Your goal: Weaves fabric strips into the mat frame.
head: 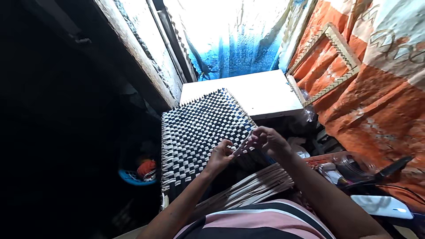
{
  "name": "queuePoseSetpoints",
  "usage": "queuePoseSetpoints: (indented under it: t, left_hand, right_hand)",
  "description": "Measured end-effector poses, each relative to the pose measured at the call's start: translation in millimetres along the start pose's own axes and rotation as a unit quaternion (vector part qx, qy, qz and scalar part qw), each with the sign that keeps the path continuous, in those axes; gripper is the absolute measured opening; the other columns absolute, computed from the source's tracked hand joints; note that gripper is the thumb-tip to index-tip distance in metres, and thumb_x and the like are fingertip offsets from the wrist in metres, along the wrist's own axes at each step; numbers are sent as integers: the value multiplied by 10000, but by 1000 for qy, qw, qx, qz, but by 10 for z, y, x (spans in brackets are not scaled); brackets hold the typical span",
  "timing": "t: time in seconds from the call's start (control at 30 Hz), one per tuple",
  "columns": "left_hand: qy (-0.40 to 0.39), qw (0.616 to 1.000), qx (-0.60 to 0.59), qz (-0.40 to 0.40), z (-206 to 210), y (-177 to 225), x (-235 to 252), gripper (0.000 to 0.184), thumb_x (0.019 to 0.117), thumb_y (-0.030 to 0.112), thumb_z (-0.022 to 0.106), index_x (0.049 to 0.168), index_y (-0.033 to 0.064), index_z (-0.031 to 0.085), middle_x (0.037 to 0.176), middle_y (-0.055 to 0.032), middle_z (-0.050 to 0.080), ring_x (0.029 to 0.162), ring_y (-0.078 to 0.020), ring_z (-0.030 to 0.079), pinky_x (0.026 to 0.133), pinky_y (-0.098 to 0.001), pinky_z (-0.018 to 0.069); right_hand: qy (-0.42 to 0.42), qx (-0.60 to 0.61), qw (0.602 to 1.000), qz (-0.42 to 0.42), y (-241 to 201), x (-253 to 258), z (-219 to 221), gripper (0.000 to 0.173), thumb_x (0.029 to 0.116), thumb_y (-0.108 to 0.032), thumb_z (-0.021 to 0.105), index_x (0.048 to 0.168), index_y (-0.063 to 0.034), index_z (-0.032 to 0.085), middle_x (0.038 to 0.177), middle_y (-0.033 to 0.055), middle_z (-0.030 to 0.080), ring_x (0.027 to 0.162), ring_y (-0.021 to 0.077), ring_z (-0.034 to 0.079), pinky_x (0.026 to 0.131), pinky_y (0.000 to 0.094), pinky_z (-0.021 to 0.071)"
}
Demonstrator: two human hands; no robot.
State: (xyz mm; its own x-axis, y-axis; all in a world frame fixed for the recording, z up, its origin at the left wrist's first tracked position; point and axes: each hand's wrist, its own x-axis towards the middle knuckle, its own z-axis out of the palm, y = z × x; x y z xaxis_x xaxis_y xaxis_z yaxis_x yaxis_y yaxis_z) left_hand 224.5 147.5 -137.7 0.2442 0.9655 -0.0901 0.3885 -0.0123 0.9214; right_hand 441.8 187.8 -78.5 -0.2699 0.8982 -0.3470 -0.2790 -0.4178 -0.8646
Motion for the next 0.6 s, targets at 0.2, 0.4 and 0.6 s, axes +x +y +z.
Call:
queuePoseSetpoints:
  t: [0.2, 0.4, 0.6]
  left_hand:
    - [-98, 985, 144, 12, -80, 152, 130, 195, 1011, 155, 595, 1079, 27, 726, 963, -86, 685, 866, -133, 630, 839, -337, 519]
    - [-134, 981, 140, 18, -214, 249, 108, 192, 1026, 178, 616, 1009, 20, 724, 915, -75, 679, 830, -126, 618, 803, -342, 518]
    - [-95, 989, -102, -54, -330, 150, 87, 140, 1028, 56, 572, 1008, -19, 689, 814, -24, 684, 675, -55, 618, 675, -226, 544]
  right_hand:
    - [10, -241, 963, -118, -255, -86, -240, 215, 1033, -133, 532, 927, -47, 698, 897, 18, 705, 825, 102, 658, 811, 311, 560]
    - [24, -332, 924, -188, -285, -3, -384, 132, 983, -106, 652, 936, -5, 723, 803, 38, 694, 609, 81, 621, 603, 270, 565]
    - [32, -189, 978, -84, -343, 292, -35, 182, 1046, -136, 578, 1033, 22, 666, 774, 58, 710, 602, 136, 698, 597, 316, 633]
